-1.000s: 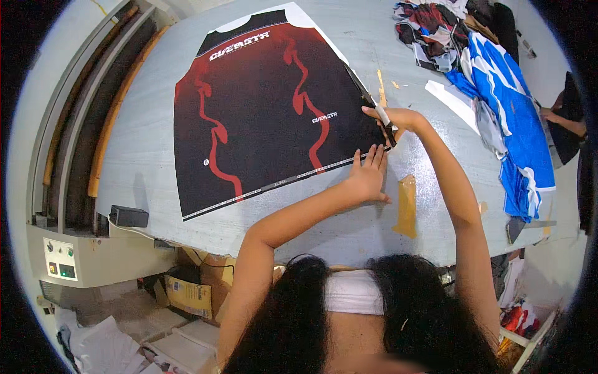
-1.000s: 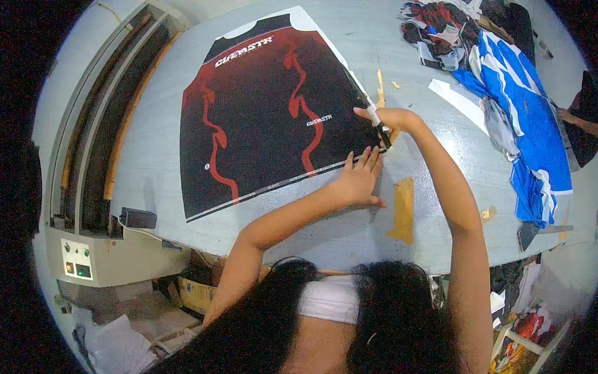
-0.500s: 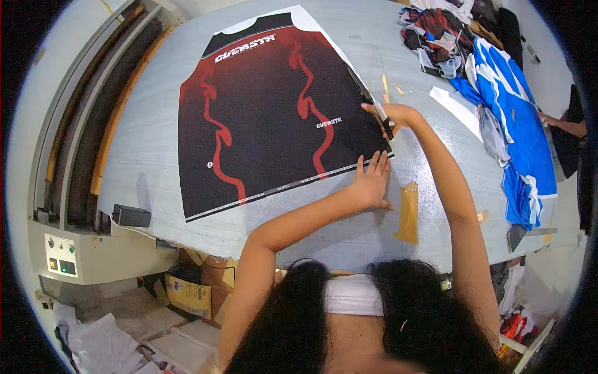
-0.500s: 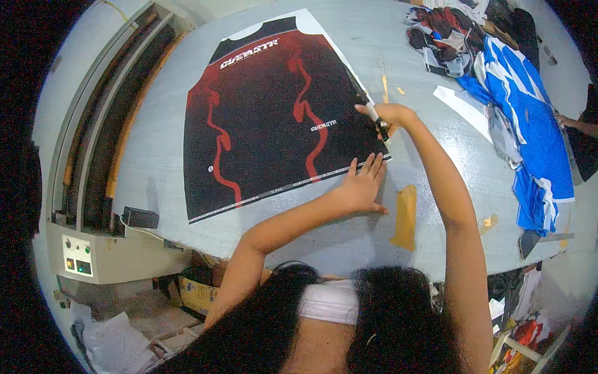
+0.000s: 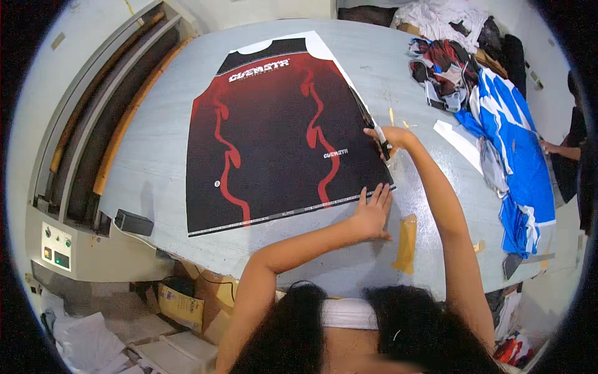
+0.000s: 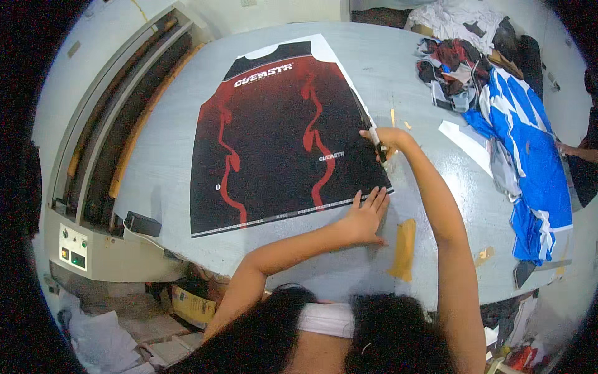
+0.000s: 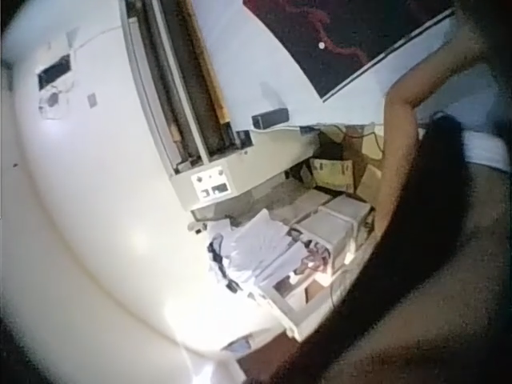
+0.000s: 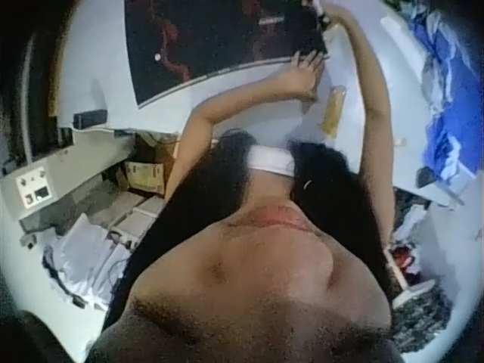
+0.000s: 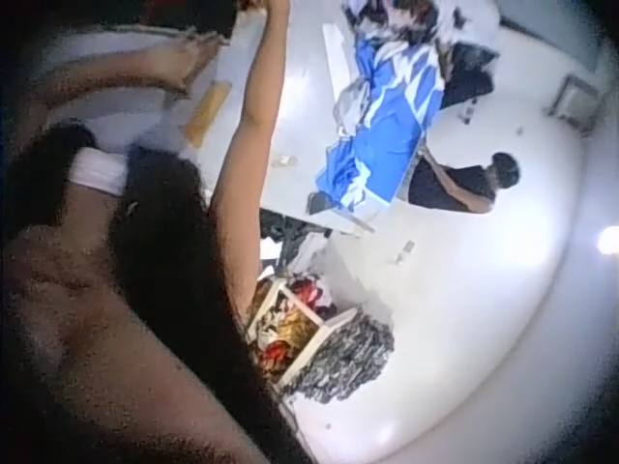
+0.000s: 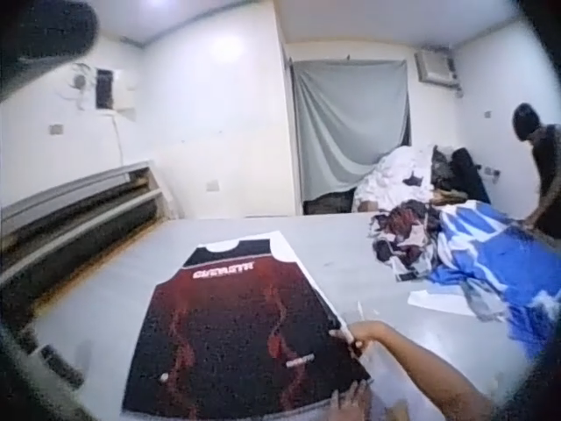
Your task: Cutting printed jersey fabric panels along pattern lines using large shears.
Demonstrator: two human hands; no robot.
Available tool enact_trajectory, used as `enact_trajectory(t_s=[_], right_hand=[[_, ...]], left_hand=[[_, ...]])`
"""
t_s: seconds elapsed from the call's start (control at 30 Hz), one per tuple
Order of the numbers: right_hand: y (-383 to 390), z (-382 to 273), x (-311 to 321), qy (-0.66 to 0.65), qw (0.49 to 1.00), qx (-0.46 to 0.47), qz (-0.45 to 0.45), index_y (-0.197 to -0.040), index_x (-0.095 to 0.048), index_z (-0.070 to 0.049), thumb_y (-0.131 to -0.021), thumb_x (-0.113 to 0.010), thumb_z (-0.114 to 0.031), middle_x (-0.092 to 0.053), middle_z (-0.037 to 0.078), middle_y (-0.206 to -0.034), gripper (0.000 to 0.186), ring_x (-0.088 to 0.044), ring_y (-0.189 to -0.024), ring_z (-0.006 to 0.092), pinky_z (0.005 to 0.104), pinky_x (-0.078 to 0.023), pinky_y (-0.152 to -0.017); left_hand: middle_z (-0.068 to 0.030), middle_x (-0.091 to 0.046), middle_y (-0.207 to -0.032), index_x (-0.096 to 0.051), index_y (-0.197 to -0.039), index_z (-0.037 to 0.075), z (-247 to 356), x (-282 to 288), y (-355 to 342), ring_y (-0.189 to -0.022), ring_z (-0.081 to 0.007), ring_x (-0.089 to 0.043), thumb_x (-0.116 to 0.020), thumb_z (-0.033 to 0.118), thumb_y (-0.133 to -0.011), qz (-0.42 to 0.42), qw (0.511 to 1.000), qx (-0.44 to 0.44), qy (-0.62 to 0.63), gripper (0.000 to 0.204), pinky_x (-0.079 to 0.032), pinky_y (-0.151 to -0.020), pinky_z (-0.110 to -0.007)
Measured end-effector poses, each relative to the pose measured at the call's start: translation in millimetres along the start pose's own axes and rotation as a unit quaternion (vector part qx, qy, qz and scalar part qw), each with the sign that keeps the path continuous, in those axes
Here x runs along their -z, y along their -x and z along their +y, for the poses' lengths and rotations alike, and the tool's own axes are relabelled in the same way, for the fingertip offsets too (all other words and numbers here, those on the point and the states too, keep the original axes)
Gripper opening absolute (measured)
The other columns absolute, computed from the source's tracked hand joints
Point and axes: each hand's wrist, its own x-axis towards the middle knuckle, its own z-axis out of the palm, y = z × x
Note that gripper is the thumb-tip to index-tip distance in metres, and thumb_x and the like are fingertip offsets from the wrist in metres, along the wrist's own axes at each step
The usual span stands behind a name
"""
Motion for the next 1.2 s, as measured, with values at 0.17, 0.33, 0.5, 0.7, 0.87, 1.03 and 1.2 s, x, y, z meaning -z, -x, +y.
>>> enact_trajectory(t_s=[0.17, 0.33, 0.5, 0.7, 0.87, 1.03, 1.2], right_hand=[[5.2, -28.5, 2.4, -0.011, 0.999, -0.037, -0.004, -0.096, -0.042, 0.006, -0.075, -0.053, -0.061, -0.051, 0.016, -0.083, 0.070, -0.059, -0.059, 0.0243, 0.0405, -0.050, -0.053], [-14.4, -16.3, 7.1, -0.017, 0.997, 0.066, 0.026, -0.076, -0.046, 0.000, -0.075, -0.050, -0.063, -0.050, 0.012, -0.061, 0.063, -0.059, -0.052, 0.0243, 0.0385, -0.050, -0.045], [-23.1, -37.0, 12.1, -0.059, 0.998, -0.035, 0.001, -0.105, -0.039, 0.005, -0.077, -0.057, -0.052, -0.047, 0.016, -0.086, 0.066, -0.052, -0.056, 0.0222, 0.0387, -0.045, -0.050], [-50.4, -36.1, 21.6, -0.008, 0.999, 0.012, 0.032, -0.119, -0.033, 0.007, -0.077, -0.052, -0.057, -0.050, 0.020, -0.099, 0.079, -0.058, -0.064, 0.0255, 0.0413, -0.050, -0.058], [-56.2, -48.4, 28.0, 0.004, 1.000, -0.027, 0.009, -0.122, -0.031, 0.006, -0.074, -0.050, -0.063, -0.051, 0.025, -0.097, 0.087, -0.059, -0.066, 0.0279, 0.0431, -0.050, -0.058], [-58.1, -57.0, 27.6, 0.042, 0.997, -0.065, 0.025, -0.123, -0.032, 0.007, -0.074, -0.046, -0.066, -0.049, 0.027, -0.105, 0.090, -0.060, -0.075, 0.0290, 0.0427, -0.050, -0.060], [-73.5, -47.9, 40.0, 0.063, 0.998, 0.003, -0.021, -0.124, -0.032, 0.006, -0.069, -0.048, -0.071, -0.048, 0.027, -0.108, 0.096, -0.060, -0.077, 0.0315, 0.0459, -0.050, -0.065]], left_hand=[[-0.0239, -0.006, -0.142, -0.012, -0.133, -0.008, -2.8, -1.5, 2.7, -0.132, -0.0350, -0.005, -0.064, 0.059, -0.061, 0.000, 1.000, 0.006, 0.001, 0.112, -0.010, -0.101, -0.057], [-0.0242, -0.005, -0.142, -0.012, -0.133, -0.008, 0.2, -5.5, -0.4, -0.132, -0.0355, -0.005, -0.063, 0.060, -0.061, 0.008, 1.000, -0.002, -0.008, 0.112, -0.010, -0.101, -0.058], [-0.0244, -0.006, -0.141, -0.012, -0.133, -0.008, -3.2, -7.1, 2.4, -0.132, -0.0356, -0.006, -0.062, 0.062, -0.061, 0.020, 1.000, -0.004, -0.010, 0.112, -0.011, -0.100, -0.058], [-0.0234, -0.006, -0.142, -0.011, -0.134, -0.007, 3.7, 2.4, 3.1, -0.132, -0.0347, -0.007, -0.058, 0.063, -0.064, -0.004, 1.000, -0.001, -0.031, 0.109, -0.014, -0.100, -0.057], [-0.0237, -0.007, -0.141, -0.013, -0.133, -0.008, 0.9, -0.8, 4.8, -0.132, -0.0352, -0.009, -0.058, 0.060, -0.065, 0.015, 0.999, -0.005, -0.034, 0.107, -0.015, -0.100, -0.057], [-0.0236, -0.008, -0.141, -0.014, -0.133, -0.007, -0.6, -4.4, 5.0, -0.132, -0.0351, -0.008, -0.061, 0.060, -0.062, 0.024, 0.999, -0.005, -0.030, 0.109, -0.016, -0.100, -0.058], [-0.0227, -0.007, -0.142, -0.014, -0.133, -0.007, 2.2, 1.0, 4.5, -0.132, -0.0343, -0.008, -0.064, 0.057, -0.061, 0.012, 1.000, 0.004, -0.016, 0.109, -0.015, -0.100, -0.056]])
